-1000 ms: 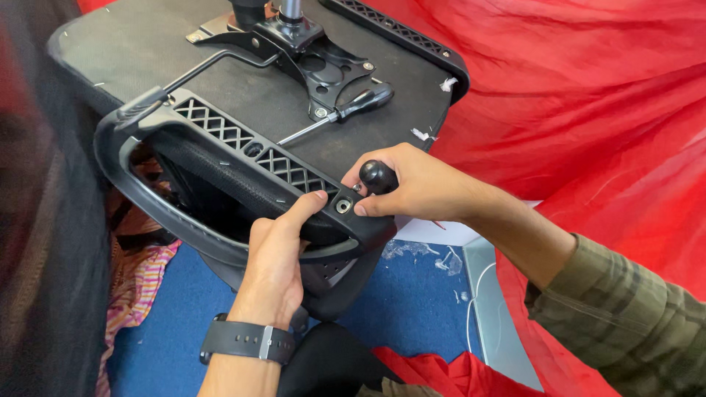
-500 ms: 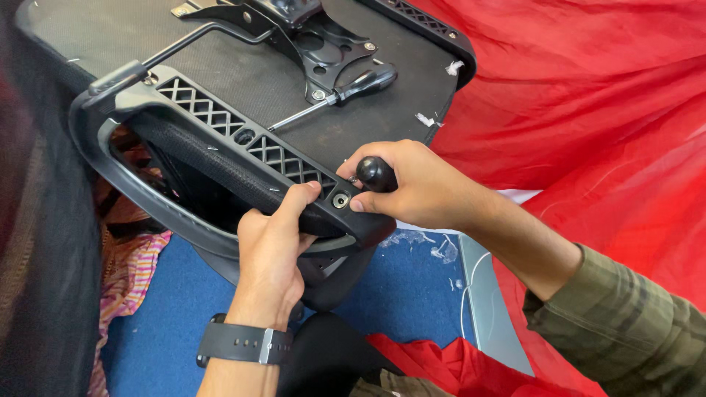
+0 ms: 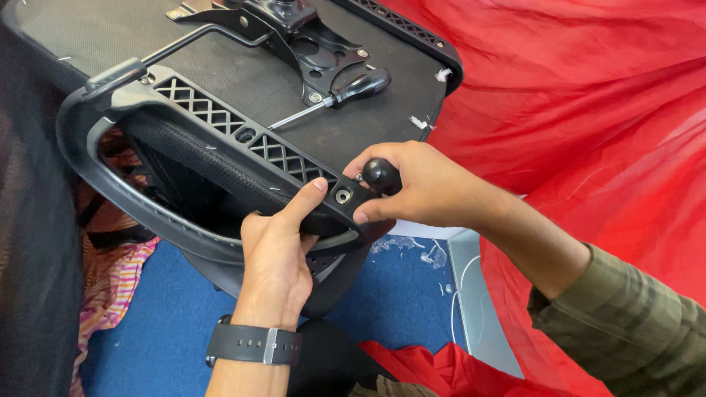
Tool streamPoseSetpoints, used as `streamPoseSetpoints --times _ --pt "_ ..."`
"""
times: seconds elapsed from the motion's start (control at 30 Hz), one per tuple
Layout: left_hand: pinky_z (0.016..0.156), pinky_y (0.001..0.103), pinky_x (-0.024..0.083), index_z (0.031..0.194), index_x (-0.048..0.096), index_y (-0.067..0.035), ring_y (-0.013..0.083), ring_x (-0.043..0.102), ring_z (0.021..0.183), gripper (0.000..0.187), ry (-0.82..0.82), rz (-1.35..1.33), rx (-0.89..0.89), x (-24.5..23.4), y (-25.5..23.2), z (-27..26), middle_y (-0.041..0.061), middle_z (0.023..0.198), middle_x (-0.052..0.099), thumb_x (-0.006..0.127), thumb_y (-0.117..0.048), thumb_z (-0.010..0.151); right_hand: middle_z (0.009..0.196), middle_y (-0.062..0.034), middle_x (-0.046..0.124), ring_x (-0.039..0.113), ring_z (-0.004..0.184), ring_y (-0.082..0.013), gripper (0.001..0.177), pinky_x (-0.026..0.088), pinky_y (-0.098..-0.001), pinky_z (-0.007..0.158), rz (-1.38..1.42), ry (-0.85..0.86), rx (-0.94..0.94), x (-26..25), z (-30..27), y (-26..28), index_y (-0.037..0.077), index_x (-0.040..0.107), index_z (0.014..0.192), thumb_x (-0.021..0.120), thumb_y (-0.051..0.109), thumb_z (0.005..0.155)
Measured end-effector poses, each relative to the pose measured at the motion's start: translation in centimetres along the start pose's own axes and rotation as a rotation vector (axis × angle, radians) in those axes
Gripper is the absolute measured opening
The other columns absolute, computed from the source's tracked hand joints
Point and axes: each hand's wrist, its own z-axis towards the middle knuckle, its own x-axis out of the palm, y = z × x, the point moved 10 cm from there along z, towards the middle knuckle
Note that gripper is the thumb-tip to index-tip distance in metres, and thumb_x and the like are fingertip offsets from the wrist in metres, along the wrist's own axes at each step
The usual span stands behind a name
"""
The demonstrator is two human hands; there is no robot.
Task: The person uses a screwdriver to fasten screws into the underside of an overturned office chair, securing the armrests to the seat. The person works methodically, tightening each screw in turn while stabilizing the chair with the other hand.
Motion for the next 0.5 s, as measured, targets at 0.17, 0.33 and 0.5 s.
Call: streamPoseSetpoints --times 0.17,0.33,0.5 --pt "0.078 0.040 0.060 0.094 0.072 0.004 0.0241 0.075 0.081 0.024 0.000 -0.031 0.005 0.1 -0.2 0.0 0.013 0.090 0.076 0.080 -0.010 0.077 0.105 -0.0125 0.072 0.071 0.097 -0.0259 0.063 0.056 -0.0360 0.083 -0.226 -0.122 -0.191 0.0 -1.1 2.4 0.004 0.068 0.114 0.092 0.034 0.065" --pt "0.079 0.040 0.057 0.095 0.072 0.002 0.0227 0.073 0.082 0.025 -0.076 -0.039 -0.044 -0.2 -0.2 -0.2 0.012 0.089 0.074 0.079 -0.019 0.083 0.101 -0.0124 0.070 0.070 0.091 -0.0291 0.056 0.054 -0.0384 0.077 -0.304 -0.192 -0.058 0.2 -2.2 2.2 0.007 0.069 0.110 0.087 0.036 0.065" --pt "0.080 0.039 0.059 0.093 0.072 0.003 0.0218 0.074 0.081 0.024 -0.083 -0.003 -0.046 -0.1 -0.3 -0.3 0.013 0.089 0.075 0.078 -0.017 0.082 0.097 -0.0124 0.068 0.069 0.087 -0.0295 0.052 0.054 -0.0390 0.075 -0.301 -0.189 -0.031 0.3 -2.2 2.4 0.006 0.069 0.108 0.085 0.033 0.066"
